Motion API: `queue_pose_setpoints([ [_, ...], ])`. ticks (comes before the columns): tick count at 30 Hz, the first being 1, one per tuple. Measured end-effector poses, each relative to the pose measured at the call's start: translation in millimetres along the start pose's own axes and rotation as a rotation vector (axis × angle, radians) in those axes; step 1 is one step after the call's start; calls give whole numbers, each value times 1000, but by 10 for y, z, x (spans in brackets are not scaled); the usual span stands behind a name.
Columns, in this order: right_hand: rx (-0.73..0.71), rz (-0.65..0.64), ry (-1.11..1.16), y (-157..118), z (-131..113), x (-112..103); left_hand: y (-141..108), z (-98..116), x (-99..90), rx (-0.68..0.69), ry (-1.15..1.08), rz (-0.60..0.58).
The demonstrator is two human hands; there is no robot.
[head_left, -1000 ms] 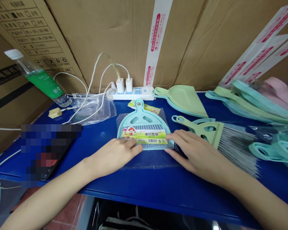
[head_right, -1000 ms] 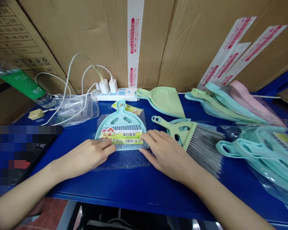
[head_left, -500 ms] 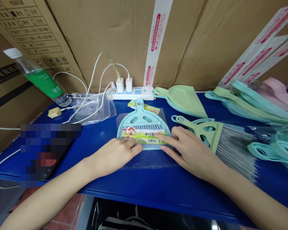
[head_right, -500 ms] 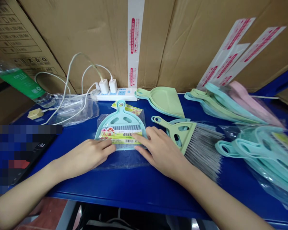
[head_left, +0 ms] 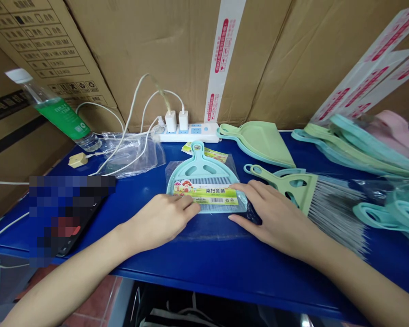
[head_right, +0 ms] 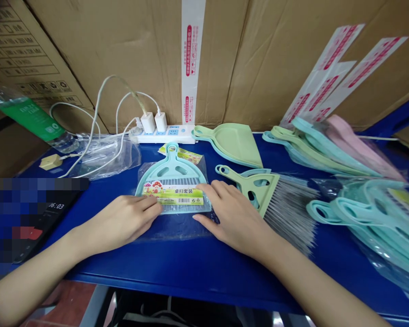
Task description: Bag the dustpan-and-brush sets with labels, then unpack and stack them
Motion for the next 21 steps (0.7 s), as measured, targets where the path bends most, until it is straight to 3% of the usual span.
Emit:
queue_pose_setpoints([
  [6, 40, -100, 57, -30, 84, -3, -48, -35, -31, 4, -6, 105],
  [21, 111, -164, 207, -21, 76, 18, -29, -26, 10, 31, 101, 92],
])
Point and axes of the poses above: each hand's wrist, its own y-axis towards the middle knuckle, its own x-axis out of the palm, z = x × y, the point moved 3 cm from there along y, towards the middle knuckle, and after that the axes turned 5 degrees about x, right-handed, at the moved point
